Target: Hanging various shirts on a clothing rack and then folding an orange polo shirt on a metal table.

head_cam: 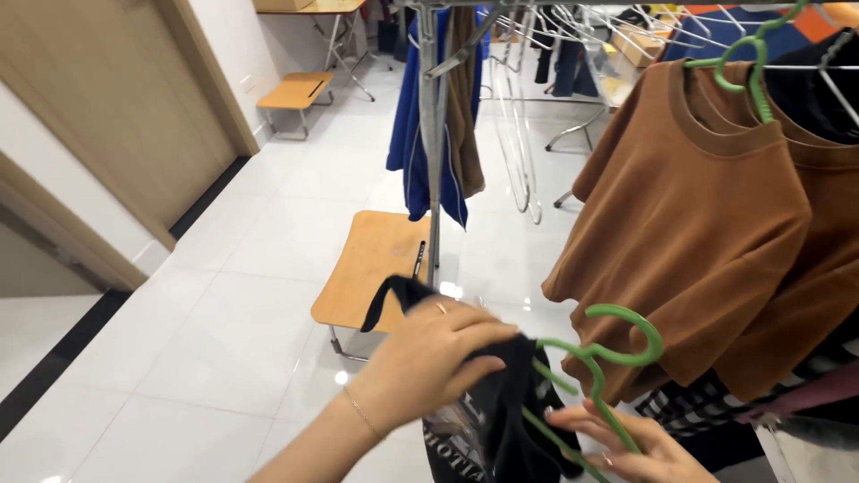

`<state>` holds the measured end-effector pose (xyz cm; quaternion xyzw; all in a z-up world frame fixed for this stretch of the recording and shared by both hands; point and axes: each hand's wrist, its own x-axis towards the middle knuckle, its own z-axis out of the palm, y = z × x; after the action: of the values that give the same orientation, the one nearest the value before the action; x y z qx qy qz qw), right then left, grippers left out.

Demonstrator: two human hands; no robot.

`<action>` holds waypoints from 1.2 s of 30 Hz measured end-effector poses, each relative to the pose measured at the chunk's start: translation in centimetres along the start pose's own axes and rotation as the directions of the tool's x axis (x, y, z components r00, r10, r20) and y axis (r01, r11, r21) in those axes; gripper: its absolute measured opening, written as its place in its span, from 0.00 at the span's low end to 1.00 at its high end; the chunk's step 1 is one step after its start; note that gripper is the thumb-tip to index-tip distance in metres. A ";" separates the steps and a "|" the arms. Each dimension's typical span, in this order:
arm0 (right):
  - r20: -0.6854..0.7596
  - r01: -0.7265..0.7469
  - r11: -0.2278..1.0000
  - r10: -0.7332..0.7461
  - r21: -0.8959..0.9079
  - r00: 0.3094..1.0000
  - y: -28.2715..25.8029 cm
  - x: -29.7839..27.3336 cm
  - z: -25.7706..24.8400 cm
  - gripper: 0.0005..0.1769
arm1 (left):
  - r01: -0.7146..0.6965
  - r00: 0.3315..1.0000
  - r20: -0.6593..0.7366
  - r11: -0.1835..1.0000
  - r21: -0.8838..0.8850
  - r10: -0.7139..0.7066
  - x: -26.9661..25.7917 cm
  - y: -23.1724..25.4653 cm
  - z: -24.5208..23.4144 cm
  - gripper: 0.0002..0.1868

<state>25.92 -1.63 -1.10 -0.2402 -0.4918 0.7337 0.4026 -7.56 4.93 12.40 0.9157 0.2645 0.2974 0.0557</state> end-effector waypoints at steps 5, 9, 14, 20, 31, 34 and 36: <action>0.262 0.148 0.985 -0.167 0.090 0.951 -4.8 1.0 5.9 0.24 | -0.016 1.000 -0.016 0.949 0.314 0.022 -3.3 -3.9 1.6 0.22; 0.254 -0.180 0.878 0.315 -0.443 0.914 1.1 4.6 -1.7 0.37 | 0.070 0.991 -0.126 0.968 0.242 -0.041 -3.6 -3.4 -1.5 0.15; -0.020 -0.054 0.228 0.146 -0.972 0.989 6.8 7.4 -6.6 0.15 | 0.333 0.942 -0.199 0.818 0.469 -0.269 -7.9 -6.6 -6.9 0.21; -0.032 0.053 0.253 -0.319 -0.966 0.947 2.1 8.8 -3.5 0.07 | 0.352 0.935 -0.188 0.739 0.574 -0.299 -14.4 -6.0 -8.7 0.22; 0.036 0.288 0.269 -0.671 -0.919 0.741 -0.6 11.8 5.0 0.19 | 0.266 0.956 -0.249 0.812 0.519 -0.154 -12.3 -2.0 -3.9 0.06; 0.104 0.255 0.114 -0.703 -0.960 0.704 -3.6 10.1 5.1 0.05 | 0.219 0.948 -0.310 0.855 0.470 -0.073 -11.1 -2.4 -3.2 0.11; -0.005 0.098 0.096 -0.736 -0.991 0.677 -4.9 8.5 2.8 0.05 | 0.291 0.881 -0.461 0.889 0.354 -0.104 -10.3 -3.3 -2.8 0.12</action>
<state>20.84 4.83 4.82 -0.4542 -0.7462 0.0265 0.4859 -17.69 2.30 8.49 0.7855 0.4210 0.4213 -0.1681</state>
